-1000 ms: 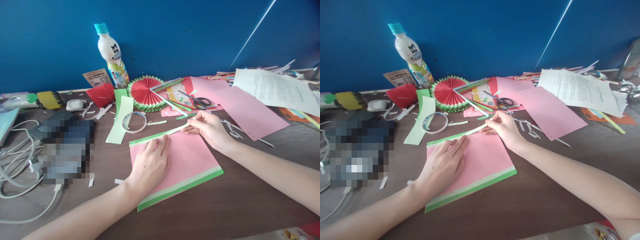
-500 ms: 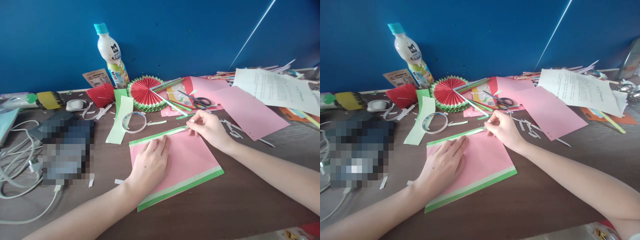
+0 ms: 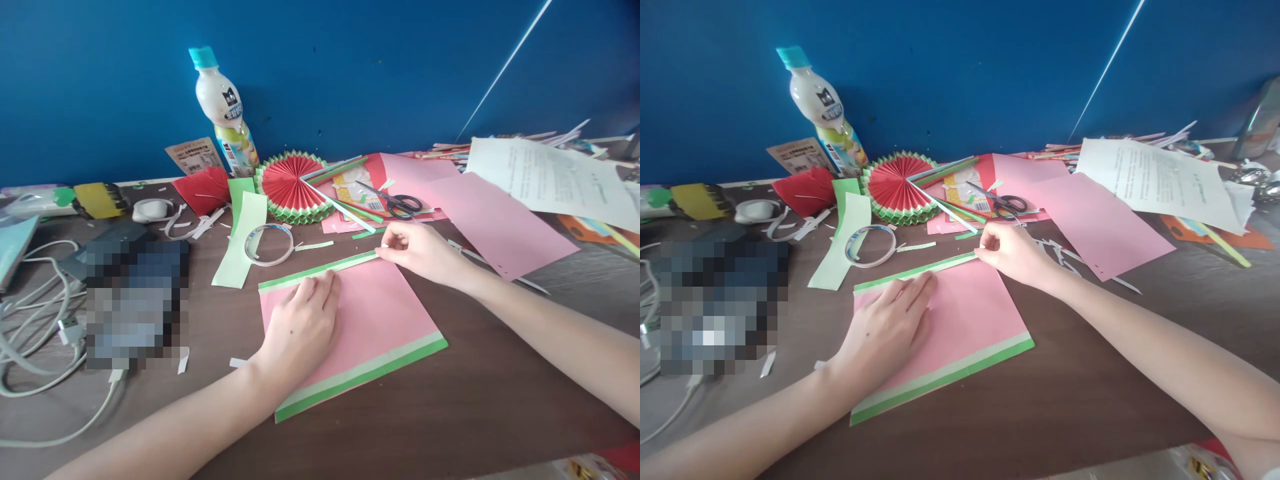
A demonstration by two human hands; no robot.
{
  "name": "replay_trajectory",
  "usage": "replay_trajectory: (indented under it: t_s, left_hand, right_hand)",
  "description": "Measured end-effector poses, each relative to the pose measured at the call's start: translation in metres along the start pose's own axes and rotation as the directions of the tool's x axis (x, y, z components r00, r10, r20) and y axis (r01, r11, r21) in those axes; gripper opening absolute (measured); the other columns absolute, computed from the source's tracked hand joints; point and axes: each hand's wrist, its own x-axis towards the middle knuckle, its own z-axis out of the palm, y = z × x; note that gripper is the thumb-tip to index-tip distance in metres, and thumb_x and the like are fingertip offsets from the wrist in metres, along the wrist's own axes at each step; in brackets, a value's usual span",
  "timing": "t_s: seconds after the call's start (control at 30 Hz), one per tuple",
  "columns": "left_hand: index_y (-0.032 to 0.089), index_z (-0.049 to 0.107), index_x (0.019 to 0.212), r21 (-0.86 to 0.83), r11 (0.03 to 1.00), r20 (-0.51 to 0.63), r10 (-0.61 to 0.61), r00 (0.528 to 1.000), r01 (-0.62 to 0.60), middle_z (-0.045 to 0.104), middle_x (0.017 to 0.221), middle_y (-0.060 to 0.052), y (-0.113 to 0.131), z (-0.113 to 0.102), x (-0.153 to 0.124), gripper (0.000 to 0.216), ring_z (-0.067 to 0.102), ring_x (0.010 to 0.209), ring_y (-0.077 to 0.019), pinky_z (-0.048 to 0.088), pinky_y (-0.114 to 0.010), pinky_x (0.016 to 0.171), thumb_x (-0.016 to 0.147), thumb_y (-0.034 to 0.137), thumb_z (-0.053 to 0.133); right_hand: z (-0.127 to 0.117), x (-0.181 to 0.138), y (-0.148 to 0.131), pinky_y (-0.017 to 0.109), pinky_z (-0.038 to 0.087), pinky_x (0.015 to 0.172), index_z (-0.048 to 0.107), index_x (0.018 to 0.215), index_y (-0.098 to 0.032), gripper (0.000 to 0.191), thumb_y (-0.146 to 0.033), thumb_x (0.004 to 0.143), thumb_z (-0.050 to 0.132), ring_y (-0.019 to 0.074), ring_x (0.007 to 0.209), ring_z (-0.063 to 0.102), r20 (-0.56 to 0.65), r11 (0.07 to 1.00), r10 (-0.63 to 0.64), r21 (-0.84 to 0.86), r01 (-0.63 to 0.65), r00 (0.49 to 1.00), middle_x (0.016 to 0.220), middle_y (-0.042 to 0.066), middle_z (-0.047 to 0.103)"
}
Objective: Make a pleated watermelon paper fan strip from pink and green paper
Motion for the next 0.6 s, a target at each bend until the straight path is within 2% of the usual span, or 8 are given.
replay_trajectory:
  t_s: [0.23, 0.6]
  left_hand:
    - [0.006, 0.061, 0.113, 0.011, 1.000, -0.003, 0.001, 1.000, -0.001, 0.064, 0.114, -0.007, 0.0000, 0.0001, 0.0000, 0.037, 0.054, 0.082, -0.0197, 0.051, -0.030, 0.070, 0.080, 0.015, 0.046]
    - [0.006, 0.062, 0.112, 0.017, 1.000, -0.013, 0.000, 1.000, 0.000, 0.065, 0.113, -0.007, 0.0002, -0.0001, 0.0002, 0.036, 0.054, 0.082, -0.0194, 0.050, -0.029, 0.070, 0.081, 0.015, 0.046]
  right_hand:
    - [-0.0075, 0.0022, -0.0009, 0.026, 0.037, 0.059, 0.053, 0.061, -0.018, 0.014, -0.027, 0.072, 0.057, 0.0137, 0.061, 0.053, 0.122, 0.998, 0.060, -0.031, -0.056, 0.991, 0.065, 0.000, 0.059]
    - [-0.0070, 0.0019, -0.0020, 0.025, 0.035, 0.057, 0.048, 0.062, -0.019, 0.018, -0.029, 0.076, 0.055, 0.0125, 0.059, 0.051, 0.106, 0.988, 0.064, -0.144, -0.049, 0.992, 0.067, -0.001, 0.058]
